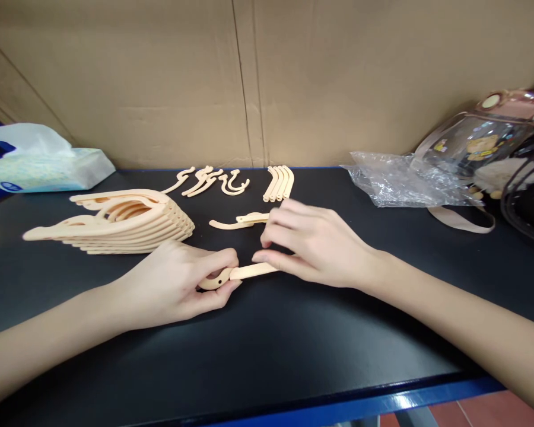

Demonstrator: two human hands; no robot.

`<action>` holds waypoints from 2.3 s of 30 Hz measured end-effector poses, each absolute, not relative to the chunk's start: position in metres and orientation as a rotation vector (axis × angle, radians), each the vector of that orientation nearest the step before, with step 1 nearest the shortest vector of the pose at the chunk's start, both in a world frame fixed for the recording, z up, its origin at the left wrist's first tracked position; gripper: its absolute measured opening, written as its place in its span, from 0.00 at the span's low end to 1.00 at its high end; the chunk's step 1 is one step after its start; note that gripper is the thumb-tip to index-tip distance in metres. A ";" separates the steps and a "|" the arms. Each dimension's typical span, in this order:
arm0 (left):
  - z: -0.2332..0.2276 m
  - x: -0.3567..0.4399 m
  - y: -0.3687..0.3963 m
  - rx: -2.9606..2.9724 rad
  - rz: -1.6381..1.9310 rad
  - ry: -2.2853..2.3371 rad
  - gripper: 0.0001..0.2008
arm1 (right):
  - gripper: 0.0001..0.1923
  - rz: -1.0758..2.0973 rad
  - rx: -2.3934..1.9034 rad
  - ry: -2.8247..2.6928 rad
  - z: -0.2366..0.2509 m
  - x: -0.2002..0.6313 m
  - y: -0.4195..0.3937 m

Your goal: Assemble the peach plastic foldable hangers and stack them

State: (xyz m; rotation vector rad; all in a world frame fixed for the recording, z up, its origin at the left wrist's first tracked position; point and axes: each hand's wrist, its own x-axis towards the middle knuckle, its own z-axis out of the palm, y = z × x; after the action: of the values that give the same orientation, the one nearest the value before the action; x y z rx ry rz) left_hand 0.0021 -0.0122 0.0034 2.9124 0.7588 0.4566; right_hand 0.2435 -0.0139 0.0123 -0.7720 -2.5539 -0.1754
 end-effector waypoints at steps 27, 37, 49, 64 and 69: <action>0.010 0.004 -0.013 3.107 0.508 0.516 0.09 | 0.11 -0.194 -1.014 -2.540 0.007 0.258 0.007; 0.001 -0.001 -0.009 3.042 0.418 0.625 0.16 | 0.12 -0.157 -1.215 -2.492 0.004 0.261 0.010; 0.003 0.002 -0.012 2.856 0.509 0.611 0.09 | 0.12 -0.136 -1.286 -2.537 0.005 0.256 0.007; 0.005 0.006 -0.013 2.854 0.450 0.541 0.15 | 0.04 -0.065 -1.338 -2.479 0.006 0.252 0.004; 0.004 0.004 -0.013 2.850 0.423 0.543 0.16 | 0.05 -0.044 -1.265 -2.512 0.005 0.251 0.004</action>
State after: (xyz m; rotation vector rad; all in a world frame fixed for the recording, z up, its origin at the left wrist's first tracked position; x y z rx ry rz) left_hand 0.0043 -0.0132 0.0042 2.8496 0.5428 0.4234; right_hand 0.2513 0.0041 0.0045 -1.2646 -2.5118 -0.0439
